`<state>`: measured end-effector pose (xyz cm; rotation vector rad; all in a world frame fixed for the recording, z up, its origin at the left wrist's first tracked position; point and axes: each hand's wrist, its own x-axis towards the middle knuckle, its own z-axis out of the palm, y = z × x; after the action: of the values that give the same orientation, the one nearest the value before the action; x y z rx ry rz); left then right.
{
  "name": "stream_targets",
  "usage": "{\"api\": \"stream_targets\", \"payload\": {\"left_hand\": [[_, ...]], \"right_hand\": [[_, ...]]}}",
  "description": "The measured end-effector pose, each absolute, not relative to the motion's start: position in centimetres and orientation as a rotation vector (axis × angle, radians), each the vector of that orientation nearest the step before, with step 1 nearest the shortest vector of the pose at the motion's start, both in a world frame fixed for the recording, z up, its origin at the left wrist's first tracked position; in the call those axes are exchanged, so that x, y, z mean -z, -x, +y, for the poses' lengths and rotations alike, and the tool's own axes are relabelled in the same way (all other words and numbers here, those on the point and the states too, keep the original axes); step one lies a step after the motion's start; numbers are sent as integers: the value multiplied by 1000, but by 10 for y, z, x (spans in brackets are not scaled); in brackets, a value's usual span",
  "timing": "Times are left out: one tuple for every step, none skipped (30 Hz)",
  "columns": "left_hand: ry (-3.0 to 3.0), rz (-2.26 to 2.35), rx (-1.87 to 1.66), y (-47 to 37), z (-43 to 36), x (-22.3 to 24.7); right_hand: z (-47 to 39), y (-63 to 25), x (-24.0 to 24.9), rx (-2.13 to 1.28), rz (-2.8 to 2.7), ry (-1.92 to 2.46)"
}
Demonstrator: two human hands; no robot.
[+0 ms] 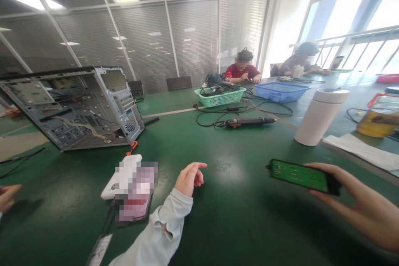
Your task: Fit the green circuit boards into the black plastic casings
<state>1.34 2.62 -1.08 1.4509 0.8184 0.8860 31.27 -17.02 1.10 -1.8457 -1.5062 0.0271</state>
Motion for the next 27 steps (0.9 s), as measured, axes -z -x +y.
{"api": "stream_targets", "payload": {"left_hand": [[-1438, 826, -900, -13, 28, 11], [-1422, 835, -919, -12, 30, 12], [-1401, 843, -941, -10, 32, 13], [-1373, 849, -963, -9, 34, 14], [-1338, 852, -983, -8, 37, 15], [-1295, 849, -999, -6, 39, 16], [-1247, 842, -1011, -5, 41, 16], [-1200, 829, -1017, -4, 43, 17], [-1158, 813, -1022, -4, 44, 17], [-1128, 795, -1023, -4, 44, 18], [-1114, 783, -1011, -4, 44, 18], [-1112, 785, -995, -5, 44, 17], [-1118, 800, -978, -5, 43, 17], [-1128, 823, -962, -6, 42, 17], [-1144, 845, -951, -6, 42, 17], [-1168, 865, -949, -7, 41, 16], [-1200, 879, -955, -7, 41, 16], [-1239, 887, -960, -7, 41, 16], [-1281, 896, -960, -6, 40, 16], [-1320, 906, -960, -6, 40, 16], [-1352, 917, -958, -6, 39, 16], [-1373, 923, -953, -6, 39, 15], [-1388, 923, -951, -6, 38, 14], [-1399, 923, -948, -6, 37, 12], [-1407, 921, -941, -6, 35, 11], [-1415, 920, -931, -6, 33, 10], [-1429, 919, -926, -5, 32, 8]], "right_hand": [[-158, -296, -13, -91, -1596, 1786], [-146, -277, -16, -113, -1659, 1702], [-135, -259, -19, -144, -1714, 1627], [-124, -240, -22, -163, -1745, 1559], [-114, -223, -25, -191, -1766, 1506], [-105, -208, -27, -222, -1781, 1457], [-96, -194, -27, -246, -1791, 1411], [-88, -183, -27, -264, -1799, 1368], [-81, -175, -24, -271, -1801, 1328], [-73, -168, -21, -273, -1797, 1295], [-66, -164, -16, -275, -1783, 1272], [-60, -161, -11, -281, -1760, 1259], [-55, -159, -5, -293, -1732, 1257], [-50, -158, 0, -309, -1704, 1260], [-47, -158, 4, -324, -1684, 1261], [-45, -158, 8, -334, -1671, 1258], [-43, -158, 11, -335, -1661, 1248], [-42, -158, 13, -333, -1651, 1233], [-42, -158, 14, -339, -1636, 1219], [-42, -159, 14, -358, -1612, 1206], [-42, -159, 15, -390, -1580, 1199], [-42, -160, 15, -432, -1546, 1198], [-43, -161, 15, -475, -1511, 1204], [-43, -162, 16, -513, -1477, 1217], [-44, -163, 16, -542, -1444, 1231], [-44, -164, 16, -562, -1415, 1243], [-44, -165, 16, -576, -1392, 1251]]}}
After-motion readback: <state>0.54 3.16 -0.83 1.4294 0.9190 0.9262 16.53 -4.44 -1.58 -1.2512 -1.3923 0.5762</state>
